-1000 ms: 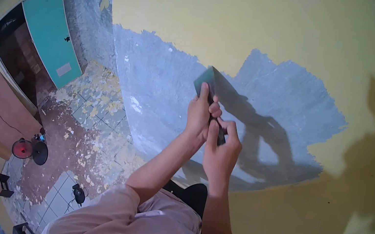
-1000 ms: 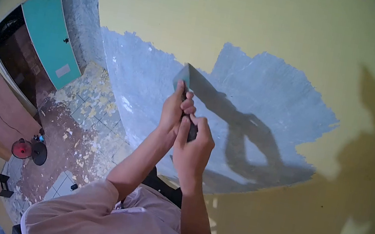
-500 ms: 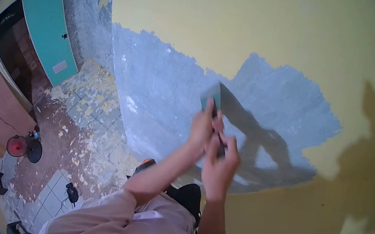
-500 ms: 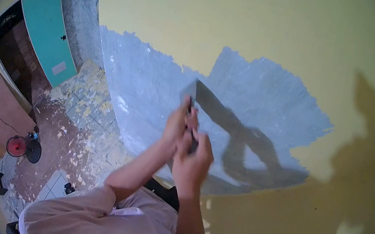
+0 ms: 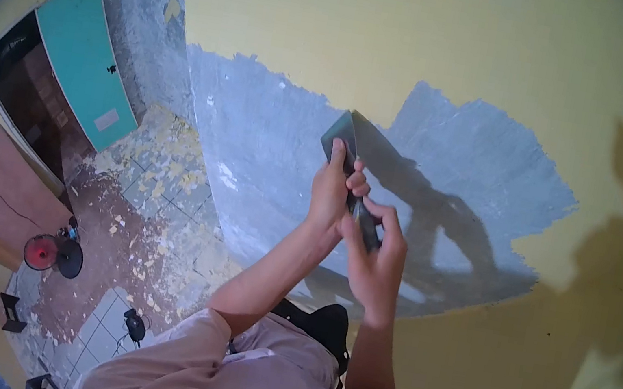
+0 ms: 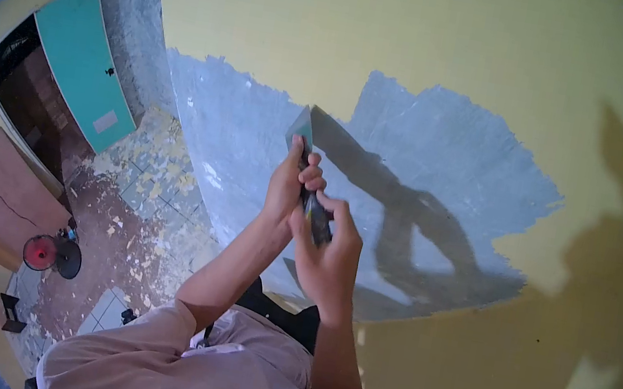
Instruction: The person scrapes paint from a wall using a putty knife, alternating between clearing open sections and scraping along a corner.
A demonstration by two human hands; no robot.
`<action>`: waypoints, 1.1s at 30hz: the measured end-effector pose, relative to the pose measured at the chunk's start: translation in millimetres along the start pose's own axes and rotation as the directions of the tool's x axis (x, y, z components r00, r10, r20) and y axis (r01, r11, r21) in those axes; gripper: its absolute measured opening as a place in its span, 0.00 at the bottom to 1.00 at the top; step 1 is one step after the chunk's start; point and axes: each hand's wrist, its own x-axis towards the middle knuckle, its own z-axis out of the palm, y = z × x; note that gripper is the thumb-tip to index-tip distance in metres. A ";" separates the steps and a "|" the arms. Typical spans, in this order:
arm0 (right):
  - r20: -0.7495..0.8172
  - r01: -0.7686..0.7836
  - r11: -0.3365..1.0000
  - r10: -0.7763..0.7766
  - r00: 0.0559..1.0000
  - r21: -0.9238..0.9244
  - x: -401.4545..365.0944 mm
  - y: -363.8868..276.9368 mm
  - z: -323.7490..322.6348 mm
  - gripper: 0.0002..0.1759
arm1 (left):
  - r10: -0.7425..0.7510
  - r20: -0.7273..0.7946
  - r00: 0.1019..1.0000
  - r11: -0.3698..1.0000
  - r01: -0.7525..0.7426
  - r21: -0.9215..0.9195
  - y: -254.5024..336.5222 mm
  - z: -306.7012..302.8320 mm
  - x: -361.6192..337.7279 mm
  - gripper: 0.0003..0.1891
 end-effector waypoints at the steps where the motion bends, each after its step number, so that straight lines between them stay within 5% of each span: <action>1: 0.066 0.076 0.996 -0.078 0.995 0.036 -11.4 0.5 -7.5 0.20 | -0.043 0.057 0.997 0.999 0.044 -0.031 -0.2 -10.3 -0.2 0.13; 2: 0.206 -0.143 0.932 0.076 0.976 0.333 -24.6 2.6 -18.9 0.29 | -0.041 0.073 0.997 0.998 0.044 -0.039 -1.8 -13.6 -2.1 0.13; 4: 0.373 -0.147 0.964 0.056 0.926 0.221 -35.6 11.3 -38.3 0.36 | -0.176 -0.057 0.983 0.984 0.175 -0.022 -10.4 -18.9 -8.2 0.17; 5: 0.354 0.033 0.999 -0.025 0.935 -0.015 -32.7 10.1 -41.9 0.36 | -0.295 0.049 0.954 0.954 0.291 0.073 -13.7 -27.1 -14.1 0.13; 6: 0.353 0.032 0.999 -0.023 0.935 -0.021 -29.0 14.8 -46.4 0.36 | -0.417 0.136 0.899 0.902 0.391 0.185 -16.4 -33.7 -19.6 0.10; 8: 0.335 0.447 0.839 -0.344 0.877 -0.310 -20.9 28.4 -53.5 0.33 | -0.442 0.089 0.893 0.889 0.422 0.174 -12.8 -13.8 -36.5 0.16; 11: 0.288 0.472 0.807 -0.385 0.877 -0.355 -10.0 4.7 -56.4 0.28 | -0.420 0.209 0.883 0.829 0.280 0.484 7.9 3.8 -37.1 0.19; 14: 0.287 0.501 0.779 -0.416 0.863 -0.377 1.0 -14.1 -53.4 0.24 | -0.316 0.216 0.924 0.886 0.207 0.414 12.8 21.1 -37.6 0.19; 16: 0.439 0.695 0.625 -0.545 0.714 -0.356 13.9 -27.3 -48.5 0.22 | -0.339 0.243 0.909 0.889 0.225 0.399 13.4 9.8 -24.9 0.20; 18: 0.410 0.728 0.616 -0.606 0.681 -0.299 30.0 -27.7 -47.3 0.16 | -0.465 0.318 0.827 0.781 0.214 0.587 24.7 5.1 -23.5 0.21; 19: 0.435 0.741 0.665 -0.643 0.630 -0.090 42.0 -15.3 -54.2 0.13 | -0.576 0.361 0.734 0.798 0.409 0.442 29.4 3.8 -22.7 0.22; 20: 0.448 0.717 0.686 -0.683 0.577 0.121 51.2 -7.3 -58.5 0.10 | -0.578 0.365 0.730 0.796 0.408 0.447 35.8 8.8 -18.8 0.22; 22: 0.134 0.668 0.681 -0.723 0.678 0.299 60.5 -11.9 -62.7 0.06 | -0.608 0.157 0.778 0.564 0.284 0.776 58.3 37.8 -3.1 0.23; 23: -0.017 0.630 0.663 -0.683 0.730 0.404 65.5 -21.9 -69.4 0.06 | -0.315 0.332 0.889 0.525 -0.128 0.841 68.5 42.4 14.0 0.22; 24: -0.085 0.573 0.625 -0.633 0.770 0.530 73.0 -31.4 -79.8 0.06 | -0.025 0.539 0.842 0.340 -0.499 0.797 77.5 47.6 30.8 0.22; 26: -0.161 0.523 0.518 -0.589 0.792 0.677 86.5 -68.9 -95.9 0.06 | 0.396 0.718 0.572 -0.043 -0.770 0.637 97.3 78.6 36.9 0.17; 27: -0.213 0.590 0.459 -0.640 0.738 0.664 95.1 -82.0 -99.0 0.08 | 0.432 0.867 0.249 -0.373 -0.826 0.423 103.7 83.8 57.4 0.15; 28: -0.215 0.591 0.461 -0.638 0.739 0.662 102.3 -87.3 -97.4 0.08 | 0.346 0.934 -0.092 -0.666 -0.725 0.175 108.4 82.1 80.9 0.15; 30: -0.161 0.743 0.373 -0.828 0.537 0.556 114.1 -95.8 -84.6 0.06 | 0.262 0.962 -0.072 -0.736 -0.660 0.151 110.4 63.0 107.3 0.19; 32: -0.389 0.741 0.583 -0.630 0.672 0.334 126.7 -67.1 -43.9 0.08 | 0.135 0.986 -0.097 -0.826 -0.560 0.058 113.3 53.4 116.7 0.24; 33: -0.391 0.744 0.581 -0.633 0.668 0.331 130.4 -68.2 -43.3 0.08 | 0.134 0.986 -0.097 -0.835 -0.548 0.060 113.7 53.6 117.9 0.26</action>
